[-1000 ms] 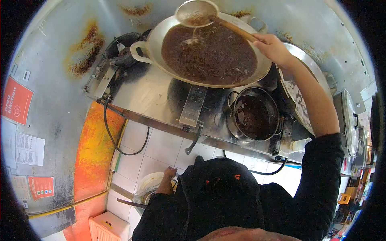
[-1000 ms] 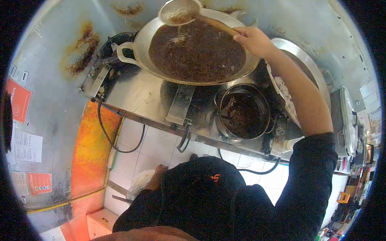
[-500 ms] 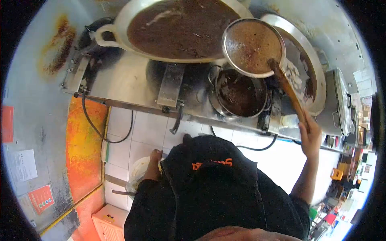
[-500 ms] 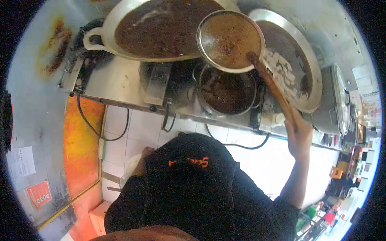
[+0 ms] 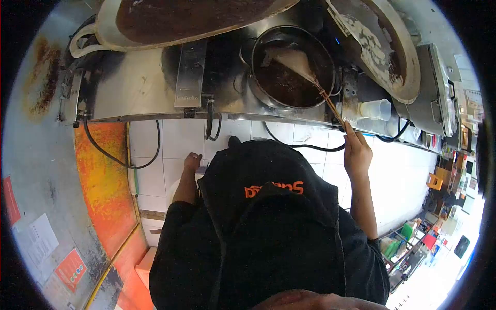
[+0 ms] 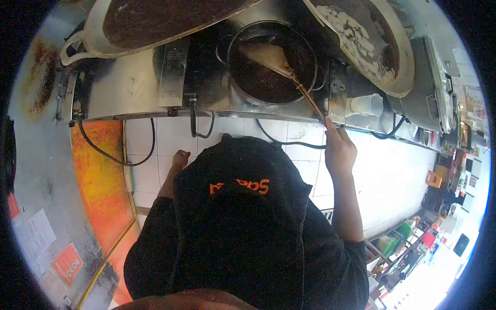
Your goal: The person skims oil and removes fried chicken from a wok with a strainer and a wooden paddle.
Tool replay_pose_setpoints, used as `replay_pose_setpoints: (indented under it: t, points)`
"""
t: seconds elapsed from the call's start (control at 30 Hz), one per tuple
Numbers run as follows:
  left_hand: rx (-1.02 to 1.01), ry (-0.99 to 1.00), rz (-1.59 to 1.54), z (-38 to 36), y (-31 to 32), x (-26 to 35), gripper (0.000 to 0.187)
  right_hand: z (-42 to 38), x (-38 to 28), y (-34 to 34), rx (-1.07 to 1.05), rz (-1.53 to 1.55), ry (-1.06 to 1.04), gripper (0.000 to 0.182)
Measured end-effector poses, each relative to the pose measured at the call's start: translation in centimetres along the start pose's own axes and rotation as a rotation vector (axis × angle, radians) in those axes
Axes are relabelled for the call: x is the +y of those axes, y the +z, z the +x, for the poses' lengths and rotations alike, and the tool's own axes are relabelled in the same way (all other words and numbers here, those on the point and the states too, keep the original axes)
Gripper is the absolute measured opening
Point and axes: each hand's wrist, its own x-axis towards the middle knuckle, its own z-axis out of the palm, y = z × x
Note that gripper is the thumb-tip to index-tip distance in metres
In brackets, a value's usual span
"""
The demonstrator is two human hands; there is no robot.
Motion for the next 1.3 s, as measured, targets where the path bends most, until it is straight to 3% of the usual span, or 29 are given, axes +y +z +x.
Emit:
replay_pose_setpoints:
  t: [0.07,0.13,0.27,0.33,0.4,0.43,0.5,0.67,0.77,0.8,0.83,0.87,0.93,0.97,1.0,1.03,1.07,1.1,1.13,1.17,1.2,1.23,1.3]
  points:
    - [0.003,-0.104,-0.155,-1.6,-1.7,2.8,0.038,-0.1,0.2,0.2,0.001,-0.027,0.007,0.038]
    - [0.072,-0.023,0.023,-3.2,-3.7,5.6,0.037,-0.2,0.2,0.3,0.01,-0.054,0.007,0.038]
    - [0.056,0.005,-0.016,-1.9,-3.1,3.9,0.037,-0.8,0.1,0.2,-0.023,0.047,0.109,0.037]
    - [0.041,0.161,0.118,0.0,-1.6,1.1,0.04,-1.1,0.3,0.2,-0.034,0.108,0.125,0.037]
    - [0.04,0.102,0.124,-0.3,-1.7,1.4,0.04,-1.7,0.6,0.5,-0.067,0.414,0.262,0.037]
    - [0.035,0.045,0.131,-0.4,-1.7,1.7,0.041,-2.0,0.7,0.3,-0.065,0.418,0.256,0.037]
    - [0.045,0.025,0.127,-1.1,-2.1,2.6,0.041,-2.4,0.8,-0.4,-0.224,0.703,0.364,0.036]
    - [0.058,0.102,0.168,-1.0,-1.1,0.1,0.041,-3.1,0.4,-3.4,-0.466,0.988,0.337,0.045]
    - [0.05,0.076,0.123,-1.4,-0.9,0.4,0.041,-2.5,-0.2,-5.5,-0.444,1.1,0.196,0.042]
    - [0.029,-0.041,0.009,-2.0,-1.2,1.2,0.042,-1.6,-0.6,-6.5,-0.416,1.11,0.105,0.043]
    - [0.009,-0.154,-0.104,-2.6,-1.5,2.1,0.043,-0.7,-1.2,-7.4,-0.357,1.111,0.145,0.041]
    - [0.051,-0.095,0.008,-4.2,-2.8,4.0,0.045,0.7,-1.3,-8.5,-0.328,1.099,0.125,0.042]
    - [0.049,-0.068,0.083,-2.5,-1.0,1.9,0.046,5.0,-2.0,-11.0,-0.118,0.802,0.071,0.047]
    - [0.035,-0.045,0.158,-1.5,-0.4,1.2,0.046,7.9,-4.3,-13.0,-0.101,0.938,-0.005,0.04]
    - [0.047,-0.15,0.093,-3.2,-2.0,3.8,0.046,10.7,-4.8,-14.1,0.014,0.759,-0.119,0.035]
    - [0.05,-0.14,0.096,-2.0,0.0,1.1,0.046,13.8,-7.3,-15.8,0.002,0.53,-0.059,0.042]
    - [0.044,0.001,0.12,-0.2,1.9,-1.6,0.045,17.2,-9.0,-16.2,0.103,0.347,-0.083,0.04]
    - [0.04,0.143,0.144,2.1,2.5,-3.7,0.044,21.4,-8.2,-16.3,0.065,0.278,-0.204,0.039]
    - [0.117,-0.068,-0.04,-3.4,-2.1,3.5,0.043,23.7,-11.2,-17.3,0.013,0.226,-0.162,0.038]
    - [0.125,-0.059,-0.041,-3.6,-2.4,4.3,0.043,29.5,-9.2,-14.7,0.405,0.046,-0.709,0.025]
    - [0.124,-0.076,-0.065,-4.0,-2.6,4.6,0.041,28.1,-14.6,-17.1,0.125,-0.378,-0.575,0.083]
    - [0.123,-0.094,-0.09,-4.6,-2.9,4.7,0.04,25.6,-20.0,-18.2,-0.045,-0.315,-0.012,0.031]
    - [0.113,-0.076,-0.105,-2.5,-0.7,2.1,0.04,33.9,-17.8,-13.3,0.035,-0.527,-0.192,0.018]
